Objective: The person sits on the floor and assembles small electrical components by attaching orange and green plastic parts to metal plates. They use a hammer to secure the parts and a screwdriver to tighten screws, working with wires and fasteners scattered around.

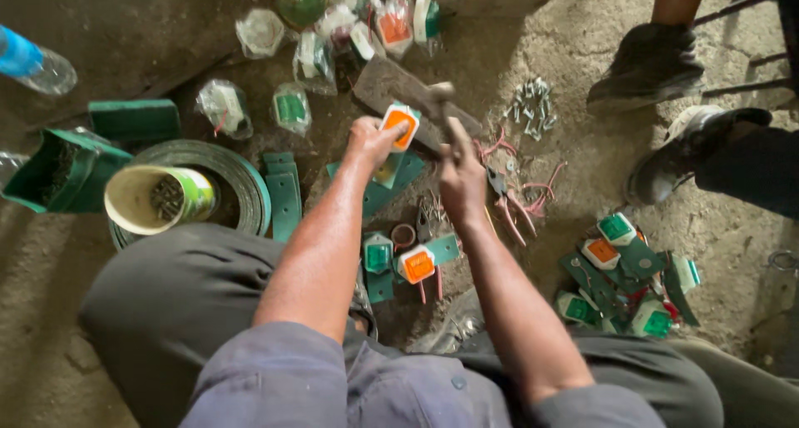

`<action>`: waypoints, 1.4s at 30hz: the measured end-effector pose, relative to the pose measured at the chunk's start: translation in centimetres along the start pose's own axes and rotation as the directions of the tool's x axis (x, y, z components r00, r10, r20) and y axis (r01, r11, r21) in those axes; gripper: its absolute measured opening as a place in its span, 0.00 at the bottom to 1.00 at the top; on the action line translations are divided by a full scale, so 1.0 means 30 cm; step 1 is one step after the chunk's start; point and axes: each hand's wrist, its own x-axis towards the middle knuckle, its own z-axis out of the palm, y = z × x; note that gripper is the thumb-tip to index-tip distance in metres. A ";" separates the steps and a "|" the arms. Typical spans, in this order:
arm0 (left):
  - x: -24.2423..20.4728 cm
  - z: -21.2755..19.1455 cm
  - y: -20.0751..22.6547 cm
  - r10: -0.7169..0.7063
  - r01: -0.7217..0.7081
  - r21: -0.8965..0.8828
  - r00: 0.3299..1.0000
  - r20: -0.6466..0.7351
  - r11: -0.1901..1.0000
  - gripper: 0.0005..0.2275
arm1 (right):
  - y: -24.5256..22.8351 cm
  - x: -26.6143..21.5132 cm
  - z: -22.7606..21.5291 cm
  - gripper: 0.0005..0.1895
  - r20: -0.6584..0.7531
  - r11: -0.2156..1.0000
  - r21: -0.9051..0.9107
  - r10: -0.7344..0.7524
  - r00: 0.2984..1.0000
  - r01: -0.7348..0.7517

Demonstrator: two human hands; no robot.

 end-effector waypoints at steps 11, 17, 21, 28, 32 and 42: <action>-0.061 -0.006 0.026 -0.053 0.052 -0.029 0.998 -0.033 0.998 0.20 | 0.509 -0.452 -0.131 0.22 -0.187 0.806 -0.290 0.481 0.857 -0.516; 0.058 0.059 -0.128 -0.043 0.042 -0.175 0.999 -0.004 0.984 0.22 | 0.435 -0.350 -0.047 0.23 -0.080 0.913 -0.373 0.147 0.986 -0.166; 0.012 0.139 -0.146 -0.123 0.161 -0.324 0.983 0.136 0.932 0.22 | 0.266 -0.196 0.024 0.27 0.322 0.619 0.466 0.547 0.773 -0.632; -0.150 0.081 0.284 0.049 -0.576 0.548 0.715 0.698 0.607 0.14 | 0.171 -0.121 -0.005 0.17 0.579 -0.013 0.789 0.355 0.734 -0.615; 0.117 -0.287 0.549 0.341 -0.496 0.808 0.855 0.391 0.319 0.17 | 0.204 -0.184 -0.042 0.18 0.431 0.176 0.807 0.477 0.766 -0.564; -0.190 -1.666 0.144 0.241 0.413 0.829 0.820 -0.519 0.377 0.27 | 0.224 -0.181 -0.011 0.17 0.410 0.086 0.853 0.502 0.761 -0.516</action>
